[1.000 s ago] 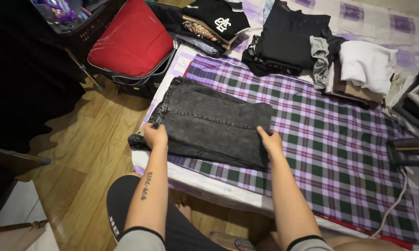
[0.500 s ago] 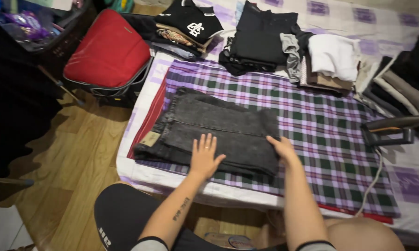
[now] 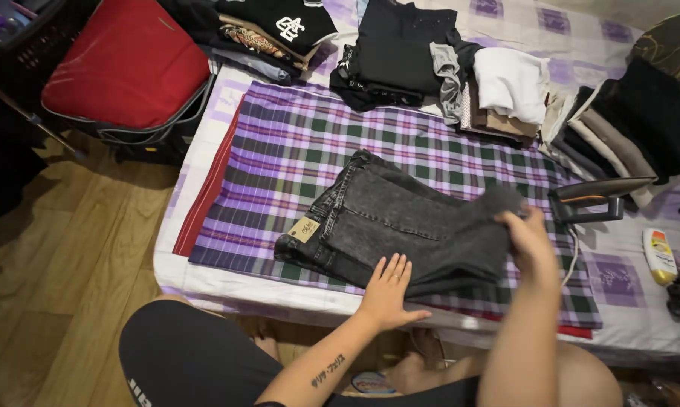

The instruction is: Ironing a pair of denim jeans on a bed and kemudian folding them with other garments.

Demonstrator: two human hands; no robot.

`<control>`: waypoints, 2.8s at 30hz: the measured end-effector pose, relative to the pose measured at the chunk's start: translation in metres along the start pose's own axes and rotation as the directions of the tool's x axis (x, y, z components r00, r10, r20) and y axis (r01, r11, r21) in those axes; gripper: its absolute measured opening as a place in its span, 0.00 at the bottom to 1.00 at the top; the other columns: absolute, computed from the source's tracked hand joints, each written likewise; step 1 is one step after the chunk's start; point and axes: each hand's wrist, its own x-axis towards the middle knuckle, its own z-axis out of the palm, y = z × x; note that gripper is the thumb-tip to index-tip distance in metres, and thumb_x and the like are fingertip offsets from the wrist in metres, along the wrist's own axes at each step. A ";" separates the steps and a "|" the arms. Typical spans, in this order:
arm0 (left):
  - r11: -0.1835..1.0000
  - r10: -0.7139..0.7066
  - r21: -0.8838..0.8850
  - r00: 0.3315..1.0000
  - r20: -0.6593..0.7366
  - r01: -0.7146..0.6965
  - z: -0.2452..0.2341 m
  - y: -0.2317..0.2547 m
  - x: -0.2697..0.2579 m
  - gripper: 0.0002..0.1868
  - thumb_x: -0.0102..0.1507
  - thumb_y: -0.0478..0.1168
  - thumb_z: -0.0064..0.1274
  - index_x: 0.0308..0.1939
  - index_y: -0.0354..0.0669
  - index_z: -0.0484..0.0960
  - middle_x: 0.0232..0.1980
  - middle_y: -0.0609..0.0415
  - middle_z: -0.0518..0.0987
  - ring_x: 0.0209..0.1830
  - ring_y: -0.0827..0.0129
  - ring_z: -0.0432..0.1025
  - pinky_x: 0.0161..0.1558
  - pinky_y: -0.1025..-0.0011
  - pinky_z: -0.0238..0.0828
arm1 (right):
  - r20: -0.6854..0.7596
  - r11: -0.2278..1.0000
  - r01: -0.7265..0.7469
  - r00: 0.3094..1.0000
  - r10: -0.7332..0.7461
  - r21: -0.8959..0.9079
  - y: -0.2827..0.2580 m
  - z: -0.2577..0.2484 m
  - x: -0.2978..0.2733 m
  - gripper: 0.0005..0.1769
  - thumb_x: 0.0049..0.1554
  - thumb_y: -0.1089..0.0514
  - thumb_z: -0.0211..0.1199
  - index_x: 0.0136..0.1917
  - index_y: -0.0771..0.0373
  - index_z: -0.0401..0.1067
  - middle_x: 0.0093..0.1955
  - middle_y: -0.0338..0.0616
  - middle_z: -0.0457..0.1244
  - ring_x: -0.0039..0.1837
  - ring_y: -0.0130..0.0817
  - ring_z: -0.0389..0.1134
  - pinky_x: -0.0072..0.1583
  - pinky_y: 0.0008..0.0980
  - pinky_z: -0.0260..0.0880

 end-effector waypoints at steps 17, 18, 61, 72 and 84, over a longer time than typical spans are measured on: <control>0.729 -0.458 -0.643 0.865 -0.205 0.233 -0.022 0.001 -0.038 0.16 0.65 0.44 0.59 0.45 0.32 0.80 0.45 0.39 0.81 0.46 0.48 0.76 0.50 0.58 0.74 | 0.185 0.462 0.812 0.546 -0.817 -0.357 0.044 0.243 -0.019 0.17 0.60 0.57 0.63 0.61 0.62 0.70 0.60 0.53 0.65 0.62 0.50 0.67 0.63 0.47 0.68; 0.731 -0.455 -0.642 0.867 -0.203 0.233 -0.018 -0.005 -0.030 0.16 0.65 0.44 0.59 0.45 0.32 0.80 0.45 0.39 0.81 0.46 0.48 0.76 0.50 0.58 0.74 | 0.181 0.464 0.810 0.548 -0.817 -0.357 0.038 0.235 -0.023 0.17 0.60 0.57 0.63 0.61 0.62 0.70 0.60 0.53 0.65 0.62 0.50 0.67 0.63 0.47 0.68; 0.759 -0.440 0.517 0.897 -0.041 0.395 -0.057 -0.155 0.050 0.45 0.68 0.69 0.31 0.80 0.47 0.47 0.84 0.48 0.43 0.83 0.52 0.39 0.75 0.47 0.36 | 0.501 0.875 -0.358 0.850 0.160 0.327 0.068 0.179 -0.027 0.44 0.50 0.38 0.72 0.69 0.70 0.68 0.62 0.55 0.69 0.60 0.46 0.72 0.60 0.44 0.73; 0.812 -0.455 0.416 0.891 0.012 0.409 -0.063 -0.158 0.047 0.45 0.68 0.69 0.29 0.81 0.47 0.46 0.84 0.49 0.44 0.83 0.53 0.38 0.76 0.48 0.34 | 0.570 0.743 -0.465 0.810 0.139 0.481 0.074 0.182 -0.006 0.26 0.50 0.58 0.70 0.60 0.68 0.70 0.49 0.56 0.71 0.49 0.51 0.75 0.51 0.54 0.79; 0.725 -0.530 0.482 0.846 -0.066 0.492 -0.094 -0.147 -0.011 0.41 0.68 0.68 0.30 0.78 0.50 0.55 0.82 0.49 0.51 0.82 0.52 0.41 0.76 0.45 0.32 | -0.039 0.648 0.748 0.650 -0.759 -0.148 -0.138 0.085 -0.061 0.27 0.54 0.57 0.68 0.65 0.65 0.70 0.56 0.55 0.71 0.56 0.46 0.74 0.57 0.43 0.72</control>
